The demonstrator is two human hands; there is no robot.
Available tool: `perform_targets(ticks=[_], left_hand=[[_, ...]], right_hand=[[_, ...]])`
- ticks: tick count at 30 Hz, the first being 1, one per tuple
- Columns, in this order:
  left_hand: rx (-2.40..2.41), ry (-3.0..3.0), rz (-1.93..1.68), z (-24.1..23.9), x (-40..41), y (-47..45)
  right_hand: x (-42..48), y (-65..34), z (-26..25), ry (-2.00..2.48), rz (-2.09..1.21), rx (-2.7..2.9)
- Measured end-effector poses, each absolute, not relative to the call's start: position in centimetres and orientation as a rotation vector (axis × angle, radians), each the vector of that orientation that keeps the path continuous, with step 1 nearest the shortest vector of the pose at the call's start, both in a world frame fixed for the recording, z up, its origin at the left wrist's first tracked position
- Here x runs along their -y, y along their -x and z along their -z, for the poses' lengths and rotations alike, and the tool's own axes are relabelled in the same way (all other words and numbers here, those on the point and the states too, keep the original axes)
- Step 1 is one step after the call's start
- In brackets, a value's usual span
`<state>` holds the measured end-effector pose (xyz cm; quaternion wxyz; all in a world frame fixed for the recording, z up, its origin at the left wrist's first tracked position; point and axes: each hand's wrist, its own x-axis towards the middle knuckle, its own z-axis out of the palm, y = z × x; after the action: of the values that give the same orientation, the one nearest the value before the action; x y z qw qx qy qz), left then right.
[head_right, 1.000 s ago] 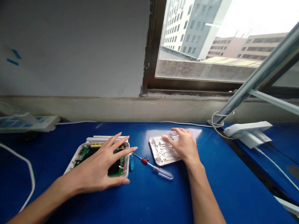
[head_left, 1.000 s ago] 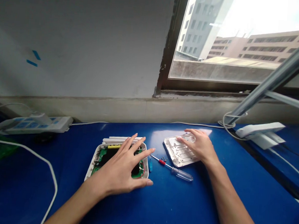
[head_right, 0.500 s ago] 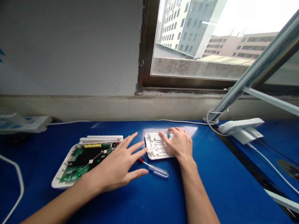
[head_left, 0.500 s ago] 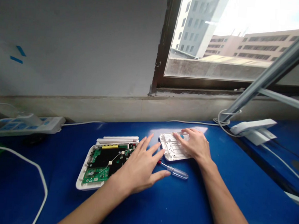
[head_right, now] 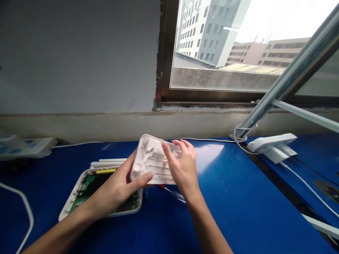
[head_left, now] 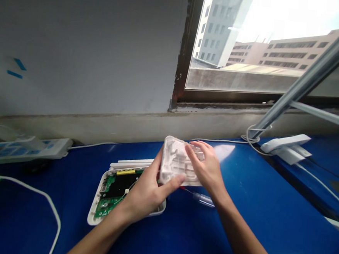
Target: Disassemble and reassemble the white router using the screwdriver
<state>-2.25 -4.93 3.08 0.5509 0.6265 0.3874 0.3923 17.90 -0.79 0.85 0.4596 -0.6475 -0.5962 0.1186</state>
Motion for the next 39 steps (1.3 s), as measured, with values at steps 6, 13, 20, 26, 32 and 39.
perform_targets(ticks=[6, 13, 20, 26, 32, 39], left_hand=[[-1.053, -0.905, -1.143, -4.1, 5.6, 8.4], [-1.233, -0.486, -1.288, -3.8, 7.2, 15.4], [-1.183, -0.549, -1.274, -3.4, 7.6, 17.8], [-1.07, -0.595, -1.243, -2.6, 7.2, 19.0], [-0.988, -0.526, -1.312, -1.5, 6.7, 19.8], [-0.888, -0.536, -1.368, -1.1, 6.8, 20.4]], right_hand=[[2.2, -14.7, -1.1, 1.269, -0.694, 1.464], [3.1, -15.7, -1.3, 1.402, -0.955, 2.144], [3.1, -15.0, -1.6, 1.299, -1.304, 2.075], [1.7, -14.1, -1.8, 1.058, -1.562, 1.804], [0.8, -11.4, -2.9, 0.933, -1.146, 2.135], [-0.6, -8.1, -4.4, 0.7, -0.433, 2.385]])
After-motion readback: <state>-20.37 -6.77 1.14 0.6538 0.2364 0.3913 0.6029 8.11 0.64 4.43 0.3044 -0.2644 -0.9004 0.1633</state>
